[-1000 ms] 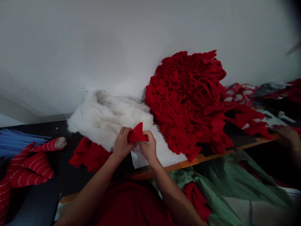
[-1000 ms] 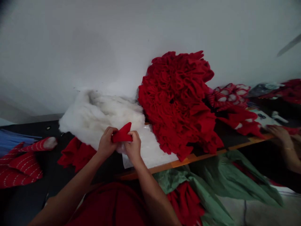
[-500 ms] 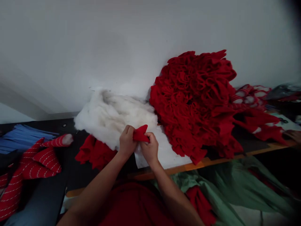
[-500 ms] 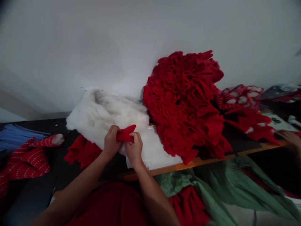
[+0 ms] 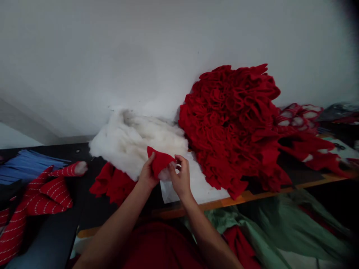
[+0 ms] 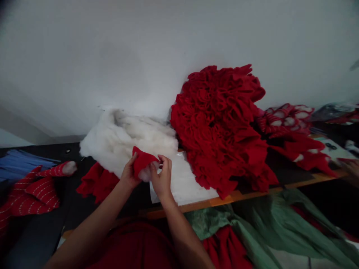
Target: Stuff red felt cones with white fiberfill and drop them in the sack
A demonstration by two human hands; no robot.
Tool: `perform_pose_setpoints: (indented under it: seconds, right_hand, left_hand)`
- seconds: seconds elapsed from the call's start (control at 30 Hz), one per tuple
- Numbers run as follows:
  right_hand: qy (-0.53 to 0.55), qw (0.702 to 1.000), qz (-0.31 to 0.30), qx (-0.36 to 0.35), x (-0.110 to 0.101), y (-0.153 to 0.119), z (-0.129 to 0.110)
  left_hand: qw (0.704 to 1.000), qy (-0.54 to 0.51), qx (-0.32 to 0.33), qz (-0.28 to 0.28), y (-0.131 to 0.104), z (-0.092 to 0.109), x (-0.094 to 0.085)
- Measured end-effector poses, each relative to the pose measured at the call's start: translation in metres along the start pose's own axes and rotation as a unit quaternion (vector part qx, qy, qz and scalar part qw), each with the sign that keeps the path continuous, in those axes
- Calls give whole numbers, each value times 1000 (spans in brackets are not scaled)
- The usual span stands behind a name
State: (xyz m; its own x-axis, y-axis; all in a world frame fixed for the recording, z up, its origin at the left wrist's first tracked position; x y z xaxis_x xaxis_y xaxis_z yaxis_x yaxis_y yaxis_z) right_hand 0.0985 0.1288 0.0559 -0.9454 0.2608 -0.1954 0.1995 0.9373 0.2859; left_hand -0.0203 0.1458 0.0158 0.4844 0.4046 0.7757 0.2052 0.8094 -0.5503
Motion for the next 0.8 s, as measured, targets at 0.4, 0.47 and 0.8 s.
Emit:
perform_pose_setpoints:
  seconds: [0.4,0.47,0.8]
  right_hand:
    - [-72,986,-72,-131,9,-5,-38]
    - [-74,985,-61,-143,3,-7,-40]
    - [-122,979,-37,-158,2,-5,-28]
  left_hand:
    - [998,39,38,-43,-8,-19,21]
    - [999,12,13,-36,-4,-13,20]
    - [996,1,-73,-58,-10,-21,30]
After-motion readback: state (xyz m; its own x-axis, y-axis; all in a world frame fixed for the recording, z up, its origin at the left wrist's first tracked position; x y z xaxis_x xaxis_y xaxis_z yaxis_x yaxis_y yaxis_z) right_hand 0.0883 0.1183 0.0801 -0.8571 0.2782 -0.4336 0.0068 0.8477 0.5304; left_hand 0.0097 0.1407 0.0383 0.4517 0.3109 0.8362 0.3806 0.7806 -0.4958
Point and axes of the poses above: each hand's wrist, its own y-axis towards the middle knuckle, its own x-axis out of the palm, z = x × y, the point moved 7 cm from there along y, towards the middle knuckle, and after that the axes turned 3 degrees about -x, right-handed, at the moved point
